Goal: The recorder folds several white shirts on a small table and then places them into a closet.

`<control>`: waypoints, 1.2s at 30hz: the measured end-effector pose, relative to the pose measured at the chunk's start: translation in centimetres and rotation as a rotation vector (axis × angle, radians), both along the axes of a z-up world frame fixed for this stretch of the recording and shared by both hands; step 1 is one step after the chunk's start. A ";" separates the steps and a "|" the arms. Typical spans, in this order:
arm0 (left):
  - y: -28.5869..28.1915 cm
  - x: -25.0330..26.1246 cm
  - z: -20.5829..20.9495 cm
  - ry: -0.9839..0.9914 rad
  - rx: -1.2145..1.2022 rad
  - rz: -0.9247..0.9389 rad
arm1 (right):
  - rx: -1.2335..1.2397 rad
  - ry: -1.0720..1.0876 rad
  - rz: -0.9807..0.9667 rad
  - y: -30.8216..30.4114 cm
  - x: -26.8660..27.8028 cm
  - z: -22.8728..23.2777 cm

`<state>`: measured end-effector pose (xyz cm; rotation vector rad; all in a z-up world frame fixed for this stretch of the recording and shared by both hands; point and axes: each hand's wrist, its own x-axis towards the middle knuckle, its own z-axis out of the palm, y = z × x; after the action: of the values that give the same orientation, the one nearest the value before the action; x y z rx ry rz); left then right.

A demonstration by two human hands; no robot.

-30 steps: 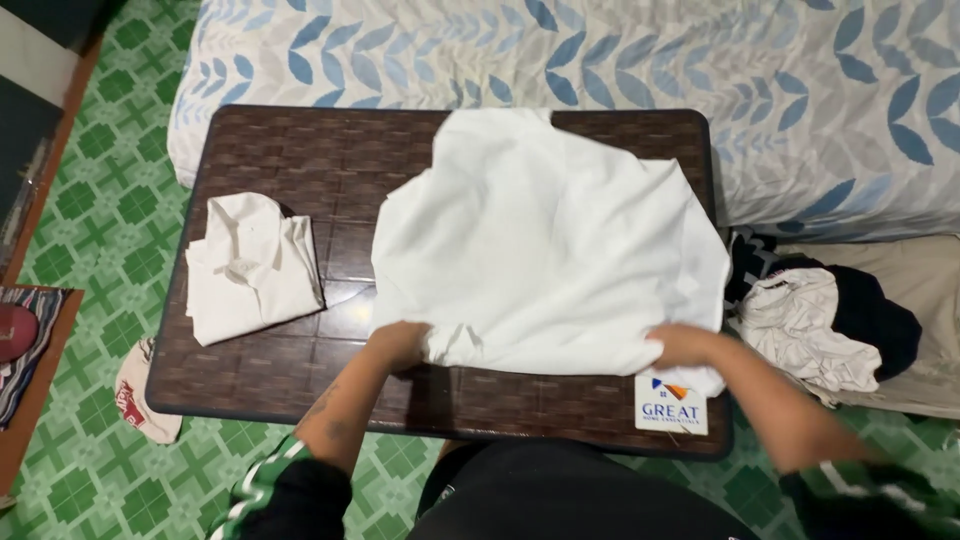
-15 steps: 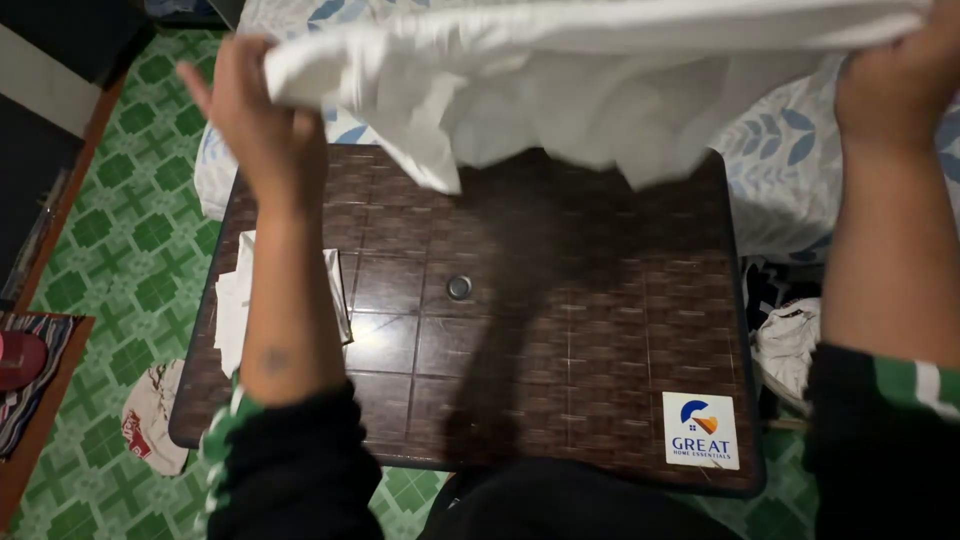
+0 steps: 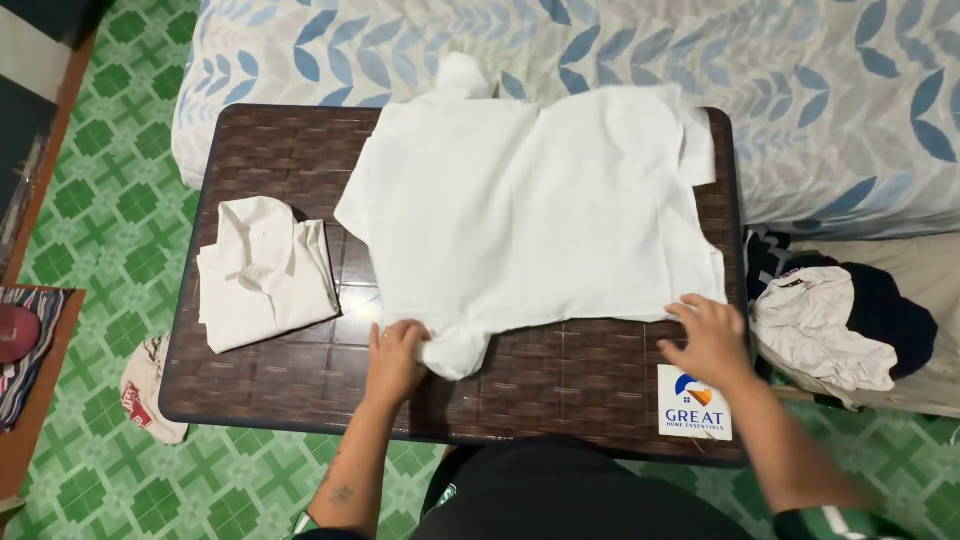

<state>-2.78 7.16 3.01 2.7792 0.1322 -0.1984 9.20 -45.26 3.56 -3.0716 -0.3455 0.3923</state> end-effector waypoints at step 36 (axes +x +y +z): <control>7.9 12.6 7.1 0.170 -1.016 0.357 | 0.723 0.470 -0.586 -4.0 11.4 7.0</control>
<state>9.83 15.02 10.12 1.6949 0.4279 -0.3025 20.64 -49.26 10.57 -2.1461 0.3507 0.7266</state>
